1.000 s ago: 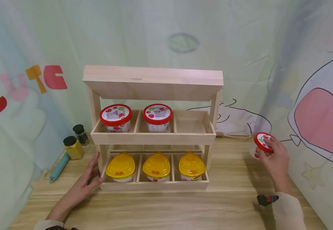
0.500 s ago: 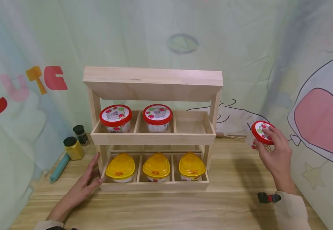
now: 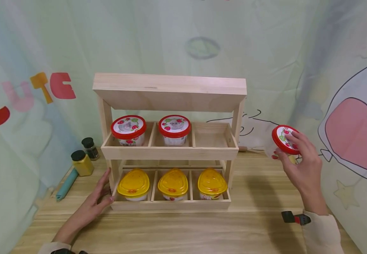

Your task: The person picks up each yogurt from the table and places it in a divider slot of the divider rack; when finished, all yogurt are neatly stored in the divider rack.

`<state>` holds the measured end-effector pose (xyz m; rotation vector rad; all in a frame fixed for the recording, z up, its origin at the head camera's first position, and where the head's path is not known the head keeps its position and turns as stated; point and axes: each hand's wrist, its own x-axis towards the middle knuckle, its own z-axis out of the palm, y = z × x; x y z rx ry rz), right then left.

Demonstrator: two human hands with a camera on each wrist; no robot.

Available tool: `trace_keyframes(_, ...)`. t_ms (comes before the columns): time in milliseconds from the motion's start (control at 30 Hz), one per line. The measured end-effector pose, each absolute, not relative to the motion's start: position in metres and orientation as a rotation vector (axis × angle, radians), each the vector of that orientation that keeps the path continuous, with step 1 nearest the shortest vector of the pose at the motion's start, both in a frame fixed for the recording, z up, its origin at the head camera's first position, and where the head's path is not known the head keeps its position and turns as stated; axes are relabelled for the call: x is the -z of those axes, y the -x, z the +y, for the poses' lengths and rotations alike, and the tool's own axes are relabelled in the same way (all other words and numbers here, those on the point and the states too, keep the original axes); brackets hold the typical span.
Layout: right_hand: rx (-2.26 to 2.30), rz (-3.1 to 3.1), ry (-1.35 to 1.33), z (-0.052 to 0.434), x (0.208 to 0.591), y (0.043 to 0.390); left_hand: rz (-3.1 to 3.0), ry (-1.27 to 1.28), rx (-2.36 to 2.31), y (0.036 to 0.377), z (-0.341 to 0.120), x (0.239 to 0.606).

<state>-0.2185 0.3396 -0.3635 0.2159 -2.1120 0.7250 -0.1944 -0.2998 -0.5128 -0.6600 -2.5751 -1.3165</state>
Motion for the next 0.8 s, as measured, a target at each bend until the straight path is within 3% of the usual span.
trace_keyframes(800,-0.726,-2.085,-0.432,0.279,0.322,0.207,-2.576,0.65,1.287,0.195,-0.3,0.514)
